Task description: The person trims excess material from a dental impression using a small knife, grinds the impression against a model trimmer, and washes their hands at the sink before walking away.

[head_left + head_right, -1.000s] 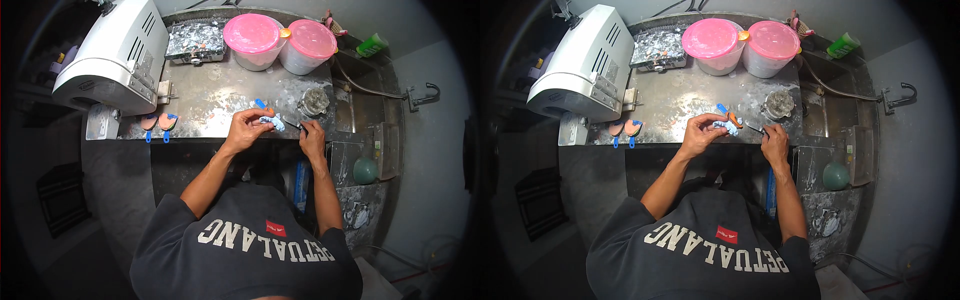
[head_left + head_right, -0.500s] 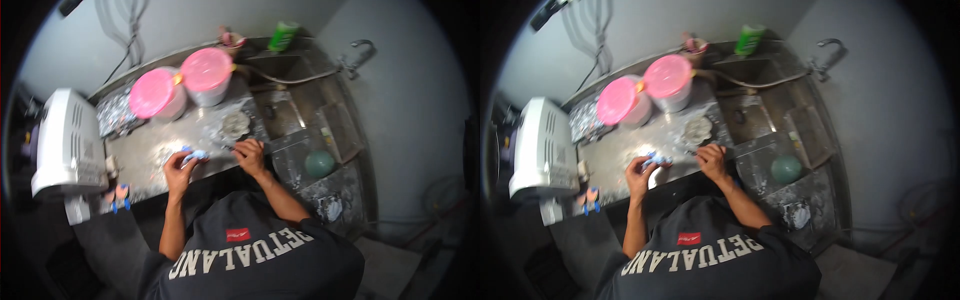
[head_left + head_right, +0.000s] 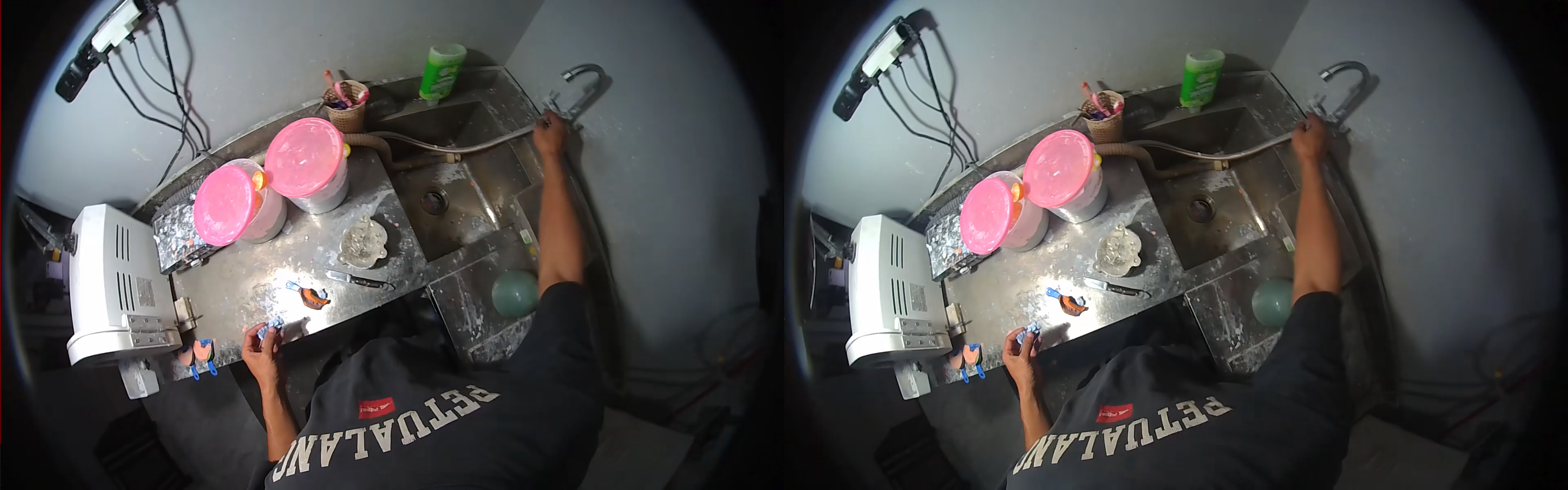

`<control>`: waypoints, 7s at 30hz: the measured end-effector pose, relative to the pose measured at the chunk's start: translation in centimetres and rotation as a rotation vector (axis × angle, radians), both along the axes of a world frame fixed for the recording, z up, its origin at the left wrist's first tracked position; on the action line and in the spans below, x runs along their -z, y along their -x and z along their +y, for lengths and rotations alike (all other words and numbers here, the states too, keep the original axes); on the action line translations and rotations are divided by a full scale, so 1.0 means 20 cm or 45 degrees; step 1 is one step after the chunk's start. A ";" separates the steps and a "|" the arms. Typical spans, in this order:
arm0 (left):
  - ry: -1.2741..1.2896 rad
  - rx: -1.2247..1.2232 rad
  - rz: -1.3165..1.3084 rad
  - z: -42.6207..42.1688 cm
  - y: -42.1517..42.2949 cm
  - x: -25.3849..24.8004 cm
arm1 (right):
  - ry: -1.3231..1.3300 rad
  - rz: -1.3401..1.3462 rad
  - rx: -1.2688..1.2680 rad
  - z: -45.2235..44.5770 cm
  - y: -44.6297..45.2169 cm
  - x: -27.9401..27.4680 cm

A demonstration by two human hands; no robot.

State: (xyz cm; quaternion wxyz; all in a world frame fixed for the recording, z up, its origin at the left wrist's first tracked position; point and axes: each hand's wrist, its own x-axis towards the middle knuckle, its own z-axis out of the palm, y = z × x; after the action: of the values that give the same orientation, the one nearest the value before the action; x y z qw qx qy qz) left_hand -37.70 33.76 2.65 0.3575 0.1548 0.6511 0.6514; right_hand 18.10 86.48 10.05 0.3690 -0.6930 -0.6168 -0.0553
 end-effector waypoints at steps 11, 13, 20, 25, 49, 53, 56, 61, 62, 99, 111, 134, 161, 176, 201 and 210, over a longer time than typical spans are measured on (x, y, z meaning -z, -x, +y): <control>0.104 -0.282 0.001 -0.21 0.03 -0.04 | 0.285 -0.186 -0.125 0.66 -0.51 0.16; 0.095 -0.317 -0.042 -0.23 0.01 -0.04 | 0.207 -0.223 -0.202 0.69 -0.59 0.22; 0.104 -0.381 -0.066 -0.27 0.00 -0.02 | 0.346 -0.370 -0.090 0.58 -0.43 0.08; 0.047 -0.402 -0.026 -0.30 0.04 -0.11 | 0.128 -0.310 -0.075 0.40 -0.12 -0.06; -0.629 0.509 -0.315 -0.61 1.07 -0.41 | -0.069 0.418 -1.242 -3.05 3.24 -0.10; -0.863 0.576 -0.392 -0.80 1.19 -0.45 | -0.173 0.387 -1.167 -3.23 3.42 -0.22; -0.854 0.719 0.054 -0.94 1.40 -0.57 | -0.252 0.442 -1.228 -3.25 3.57 -0.27; -0.724 0.733 0.494 -1.26 1.82 -0.69 | 0.020 0.418 -1.522 -3.30 3.81 -0.39; -0.825 0.667 0.603 -1.31 1.95 -0.63 | 0.083 0.362 -1.577 -3.30 3.86 -0.39; -0.547 0.298 -0.702 -0.57 2.86 -0.08 | 0.174 0.044 -1.539 -3.28 4.31 -0.16; -0.417 0.026 -0.739 -0.80 2.93 0.05 | 0.108 -0.007 -1.455 -3.28 4.50 -0.18; -0.189 -0.273 -0.961 -1.25 2.82 0.36 | 0.151 0.039 -1.433 -3.31 4.56 -0.18; -0.130 0.068 0.882 -1.13 2.38 -0.39 | 0.280 0.074 -1.315 -3.39 4.54 -0.17; 0.020 -0.103 0.846 -1.05 2.32 -0.43 | 0.311 0.087 -1.358 -3.39 4.55 -0.18; -0.073 -0.244 1.062 -0.97 2.33 -0.43 | 0.372 -0.076 -1.361 -3.43 4.56 -0.19; -0.009 -0.215 1.057 -0.96 2.34 -0.48 | 0.345 -0.062 -1.368 -3.43 4.56 -0.19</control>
State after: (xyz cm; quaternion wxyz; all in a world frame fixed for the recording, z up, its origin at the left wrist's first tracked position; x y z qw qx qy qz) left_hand -84.43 14.48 12.19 0.0097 0.3514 0.7481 0.5628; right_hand -73.16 17.91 13.82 0.2384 -0.3207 -0.8936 0.2045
